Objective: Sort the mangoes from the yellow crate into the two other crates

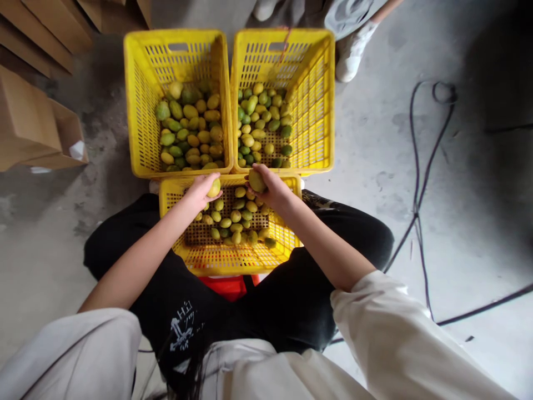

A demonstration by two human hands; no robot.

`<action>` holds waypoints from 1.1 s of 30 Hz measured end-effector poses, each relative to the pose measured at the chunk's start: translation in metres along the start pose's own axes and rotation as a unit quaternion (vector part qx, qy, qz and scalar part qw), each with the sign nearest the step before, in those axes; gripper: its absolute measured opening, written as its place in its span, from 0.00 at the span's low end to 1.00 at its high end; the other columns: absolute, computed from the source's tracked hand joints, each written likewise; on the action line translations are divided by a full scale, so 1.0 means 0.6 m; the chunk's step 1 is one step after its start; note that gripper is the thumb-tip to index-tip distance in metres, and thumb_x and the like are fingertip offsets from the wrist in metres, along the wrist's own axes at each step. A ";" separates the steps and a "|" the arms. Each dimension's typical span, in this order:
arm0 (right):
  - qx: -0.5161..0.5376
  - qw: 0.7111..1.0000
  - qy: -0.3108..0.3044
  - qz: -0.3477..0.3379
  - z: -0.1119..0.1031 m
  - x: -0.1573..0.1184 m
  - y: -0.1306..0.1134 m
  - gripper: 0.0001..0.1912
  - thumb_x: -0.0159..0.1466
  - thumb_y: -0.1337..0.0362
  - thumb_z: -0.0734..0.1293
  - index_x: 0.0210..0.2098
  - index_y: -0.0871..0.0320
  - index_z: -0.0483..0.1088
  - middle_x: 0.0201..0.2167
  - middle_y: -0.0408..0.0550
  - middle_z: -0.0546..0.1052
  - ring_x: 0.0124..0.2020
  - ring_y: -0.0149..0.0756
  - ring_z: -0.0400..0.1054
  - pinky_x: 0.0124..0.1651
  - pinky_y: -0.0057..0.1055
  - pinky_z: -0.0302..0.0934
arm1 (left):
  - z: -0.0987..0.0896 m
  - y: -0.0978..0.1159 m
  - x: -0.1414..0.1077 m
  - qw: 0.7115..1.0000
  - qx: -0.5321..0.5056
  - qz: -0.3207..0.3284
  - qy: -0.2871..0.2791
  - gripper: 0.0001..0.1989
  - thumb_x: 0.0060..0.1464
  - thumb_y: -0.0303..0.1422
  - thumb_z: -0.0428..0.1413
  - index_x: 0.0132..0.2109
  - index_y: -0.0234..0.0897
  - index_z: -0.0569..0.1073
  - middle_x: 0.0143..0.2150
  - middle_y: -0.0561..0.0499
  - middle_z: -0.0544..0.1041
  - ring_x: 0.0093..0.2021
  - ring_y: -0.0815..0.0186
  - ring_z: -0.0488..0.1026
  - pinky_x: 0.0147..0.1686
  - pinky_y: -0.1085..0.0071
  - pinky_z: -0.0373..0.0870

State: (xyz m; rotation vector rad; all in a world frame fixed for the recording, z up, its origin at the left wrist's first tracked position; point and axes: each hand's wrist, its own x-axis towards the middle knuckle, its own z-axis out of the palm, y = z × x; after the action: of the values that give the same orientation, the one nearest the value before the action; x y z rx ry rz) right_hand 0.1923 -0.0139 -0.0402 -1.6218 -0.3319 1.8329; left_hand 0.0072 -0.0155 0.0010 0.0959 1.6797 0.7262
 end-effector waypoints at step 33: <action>0.077 0.993 -0.065 0.065 0.010 -0.015 -0.017 0.26 0.79 0.34 0.75 0.45 0.50 0.75 0.30 0.44 0.77 0.32 0.40 0.76 0.23 0.25 0.65 | -0.006 0.001 0.010 0.989 -0.134 -0.032 -0.053 0.10 0.64 0.28 0.69 0.40 0.43 0.75 0.35 0.53 0.77 0.37 0.64 0.79 0.41 0.71 0.81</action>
State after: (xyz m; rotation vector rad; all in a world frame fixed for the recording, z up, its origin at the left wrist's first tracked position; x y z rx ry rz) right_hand 0.1897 -0.0104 -0.0258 -1.4522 -0.1390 2.0151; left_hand 0.0022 -0.0139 -0.0034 -0.1062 1.4645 0.8759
